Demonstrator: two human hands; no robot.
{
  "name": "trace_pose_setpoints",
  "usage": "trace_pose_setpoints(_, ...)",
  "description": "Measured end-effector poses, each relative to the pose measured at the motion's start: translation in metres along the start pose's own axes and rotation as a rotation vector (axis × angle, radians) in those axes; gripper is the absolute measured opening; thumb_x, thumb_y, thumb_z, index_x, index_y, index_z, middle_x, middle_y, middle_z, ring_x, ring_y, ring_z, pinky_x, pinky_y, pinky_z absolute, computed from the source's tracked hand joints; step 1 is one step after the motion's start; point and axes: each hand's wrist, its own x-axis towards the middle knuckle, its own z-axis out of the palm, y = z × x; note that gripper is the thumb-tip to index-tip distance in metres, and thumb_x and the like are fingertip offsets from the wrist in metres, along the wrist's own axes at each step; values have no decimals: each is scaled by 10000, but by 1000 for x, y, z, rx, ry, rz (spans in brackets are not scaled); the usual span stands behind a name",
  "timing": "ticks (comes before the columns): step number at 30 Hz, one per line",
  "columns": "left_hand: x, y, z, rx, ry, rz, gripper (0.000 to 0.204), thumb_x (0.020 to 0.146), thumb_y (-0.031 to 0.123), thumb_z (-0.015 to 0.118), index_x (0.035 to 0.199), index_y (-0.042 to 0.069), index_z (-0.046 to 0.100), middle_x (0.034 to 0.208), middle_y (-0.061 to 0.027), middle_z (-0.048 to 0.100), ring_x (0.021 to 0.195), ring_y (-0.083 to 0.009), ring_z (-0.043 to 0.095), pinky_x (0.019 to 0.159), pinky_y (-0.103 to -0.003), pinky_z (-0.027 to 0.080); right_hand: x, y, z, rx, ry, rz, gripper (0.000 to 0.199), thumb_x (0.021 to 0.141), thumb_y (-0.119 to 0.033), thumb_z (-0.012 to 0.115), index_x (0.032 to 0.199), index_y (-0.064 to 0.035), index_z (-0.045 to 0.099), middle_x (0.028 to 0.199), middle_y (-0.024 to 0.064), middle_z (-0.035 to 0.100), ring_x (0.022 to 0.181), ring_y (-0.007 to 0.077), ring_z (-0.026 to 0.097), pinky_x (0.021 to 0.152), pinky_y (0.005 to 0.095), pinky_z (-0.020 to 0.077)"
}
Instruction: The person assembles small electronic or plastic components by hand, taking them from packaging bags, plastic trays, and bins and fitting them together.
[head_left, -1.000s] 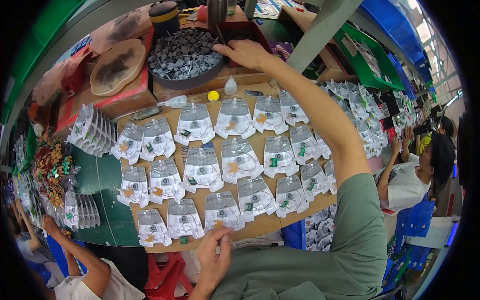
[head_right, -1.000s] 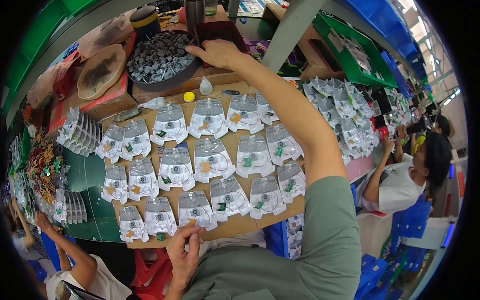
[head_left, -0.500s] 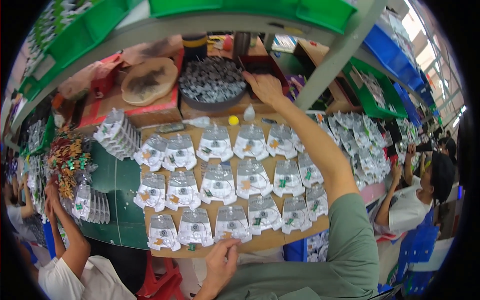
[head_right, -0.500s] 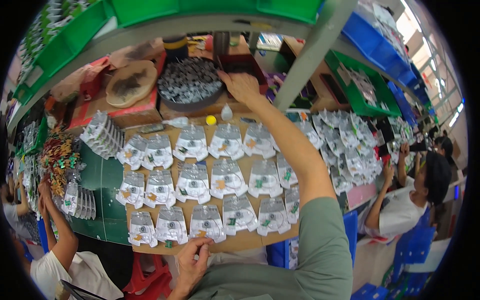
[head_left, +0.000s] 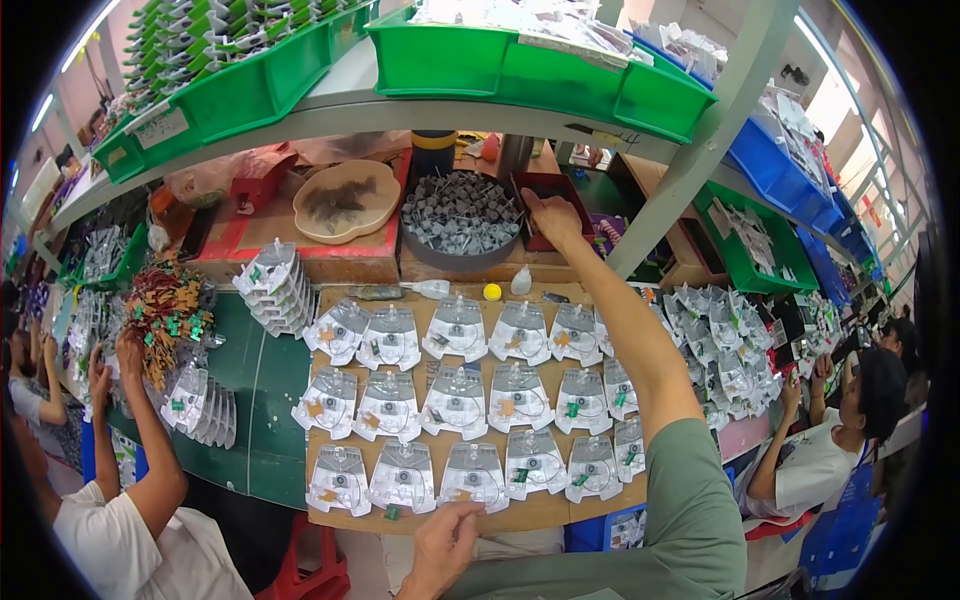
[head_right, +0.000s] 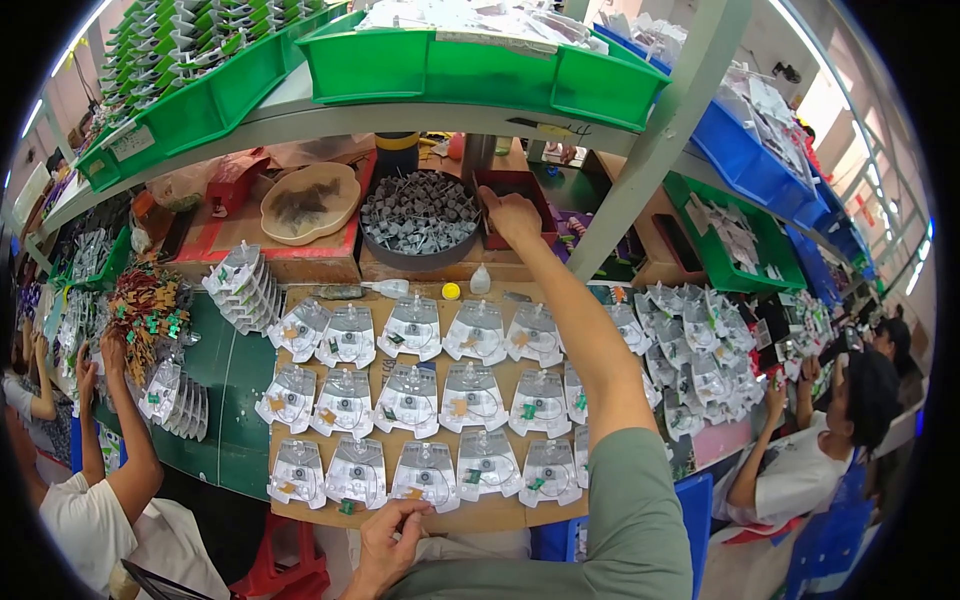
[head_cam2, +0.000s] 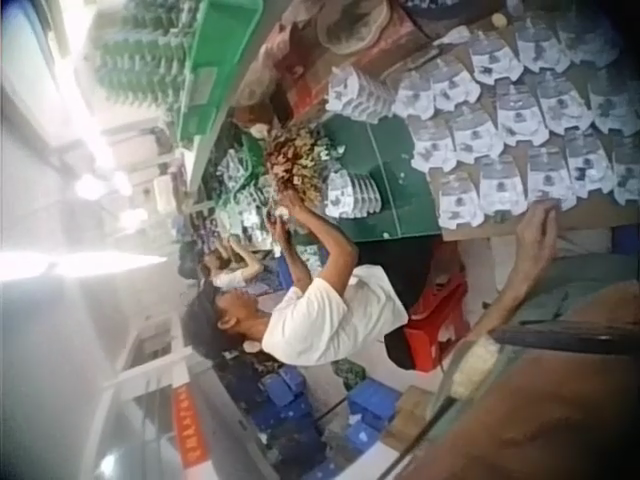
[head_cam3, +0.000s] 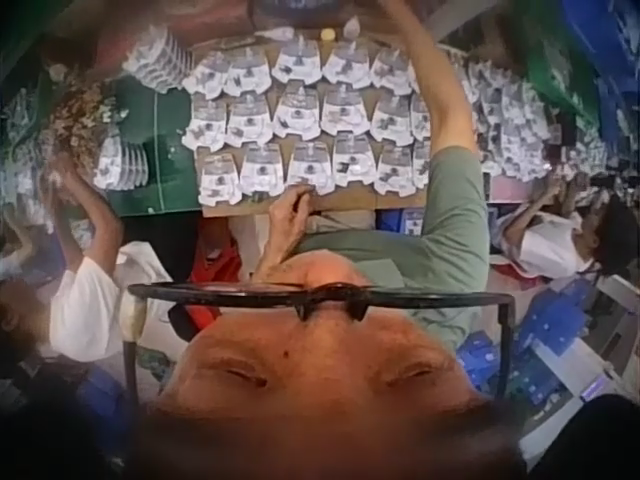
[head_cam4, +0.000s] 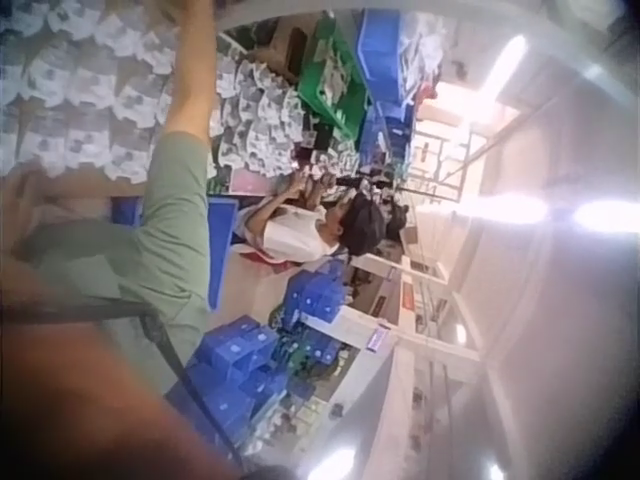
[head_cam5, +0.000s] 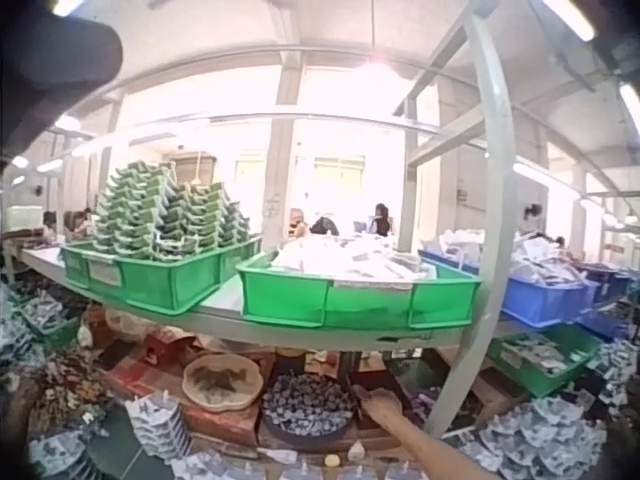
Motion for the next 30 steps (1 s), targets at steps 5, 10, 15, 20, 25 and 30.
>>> trace_pose_setpoints(5,-1,-4,-2,-217,-51,-177,164,939,-3,547,1075,-39,630,968,-88,694,716,-86,616,619,-215,497,21,1,-9,326,-210,251,674,934,-599,442,704,-9,671,702,120,672,550,196,624,539,332,481)
trace_pose_setpoints(10,-6,-5,-7,-416,-128,-297,179,952,34,550,1111,-17,615,992,-94,682,730,-113,619,602,-228,491,11,-8,-25,676,-276,390,601,935,-588,483,695,-49,601,557,39,567,421,119,487,389,263,338)
trace_pose_setpoints(15,26,13,-20,-904,-207,-333,292,988,163,519,1212,-20,550,1105,-134,647,949,-196,638,771,-316,535,-45,-44,-62,823,-637,365,564,944,-606,461,764,-85,581,630,12,551,459,94,490,383,195,286)
trace_pose_setpoints(20,121,24,8,-1391,-43,-225,685,967,433,527,1435,16,253,1437,-183,360,1329,-305,385,1092,-512,371,-174,-91,-71,862,-1131,185,560,991,-517,436,951,10,621,838,113,677,680,175,669,522,268,532)
trace_pose_setpoints(25,135,-6,28,-1642,87,-281,363,970,346,475,1137,24,477,1107,-121,541,1029,-267,544,987,-488,447,-263,-98,-62,656,-1116,-177,419,1007,-353,496,1141,25,617,1031,117,664,857,174,650,699,284,574)
trace_pose_setpoints(30,111,-22,22,-1660,38,-299,233,985,249,435,1052,39,511,1086,-125,565,1040,-242,547,932,-450,461,-299,-90,-62,642,-961,-302,249,913,-71,583,1141,8,642,1007,68,673,884,118,614,718,287,563)
